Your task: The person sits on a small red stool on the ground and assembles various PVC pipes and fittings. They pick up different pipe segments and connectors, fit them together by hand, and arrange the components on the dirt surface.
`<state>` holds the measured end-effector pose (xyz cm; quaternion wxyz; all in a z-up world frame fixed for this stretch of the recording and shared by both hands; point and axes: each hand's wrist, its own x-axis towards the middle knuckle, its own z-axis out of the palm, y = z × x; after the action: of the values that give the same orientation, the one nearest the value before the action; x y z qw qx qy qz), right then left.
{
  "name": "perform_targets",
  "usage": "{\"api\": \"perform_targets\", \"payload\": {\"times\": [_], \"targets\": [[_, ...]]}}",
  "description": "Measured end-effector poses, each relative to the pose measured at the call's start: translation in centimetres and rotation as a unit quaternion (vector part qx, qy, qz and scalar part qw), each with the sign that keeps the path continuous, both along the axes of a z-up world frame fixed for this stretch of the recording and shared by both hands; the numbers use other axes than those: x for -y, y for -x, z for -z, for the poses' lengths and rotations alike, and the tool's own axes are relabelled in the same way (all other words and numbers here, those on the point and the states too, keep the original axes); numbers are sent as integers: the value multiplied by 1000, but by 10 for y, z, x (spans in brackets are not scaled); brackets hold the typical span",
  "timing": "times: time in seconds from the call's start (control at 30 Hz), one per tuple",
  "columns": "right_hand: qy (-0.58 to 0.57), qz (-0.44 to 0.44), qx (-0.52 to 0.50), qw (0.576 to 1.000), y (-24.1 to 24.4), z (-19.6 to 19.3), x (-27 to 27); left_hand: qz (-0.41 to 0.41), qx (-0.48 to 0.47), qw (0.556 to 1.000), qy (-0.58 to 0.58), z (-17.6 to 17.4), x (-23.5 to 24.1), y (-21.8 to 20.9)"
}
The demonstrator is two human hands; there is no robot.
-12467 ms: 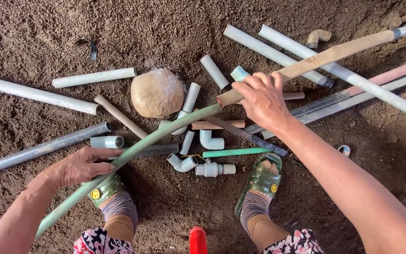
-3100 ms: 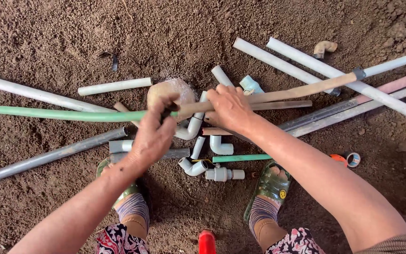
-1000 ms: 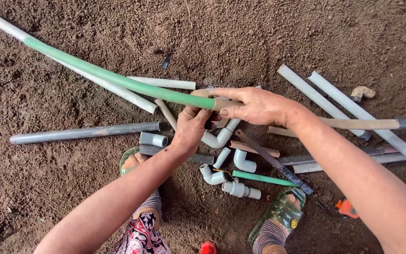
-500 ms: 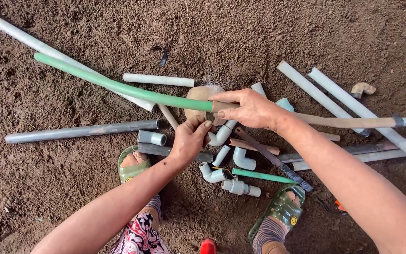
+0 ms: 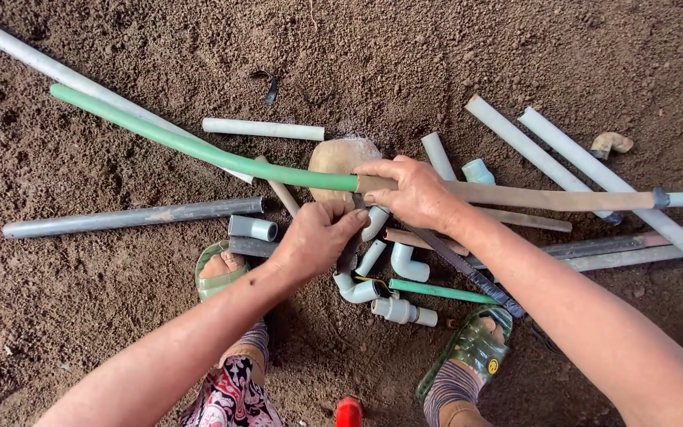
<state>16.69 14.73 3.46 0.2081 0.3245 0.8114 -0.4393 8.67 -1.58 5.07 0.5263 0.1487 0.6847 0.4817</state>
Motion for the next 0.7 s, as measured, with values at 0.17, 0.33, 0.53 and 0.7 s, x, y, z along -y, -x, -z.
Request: {"api": "perform_targets", "payload": {"times": [0.17,0.33,0.53,0.7], "targets": [[-36,-22,-11,999,-10,21,5,39,-14,999,0,1,-15,23],[-92,-37,-37,994,-21,34,15,69,-113,990,54,3,-36,35],[-111,-39,-100,988,-27,40,18,101,-197,973,67,43,-55,50],[-141,-50,-108,983,-31,44,22,216,-329,914,99,57,-64,48]]}}
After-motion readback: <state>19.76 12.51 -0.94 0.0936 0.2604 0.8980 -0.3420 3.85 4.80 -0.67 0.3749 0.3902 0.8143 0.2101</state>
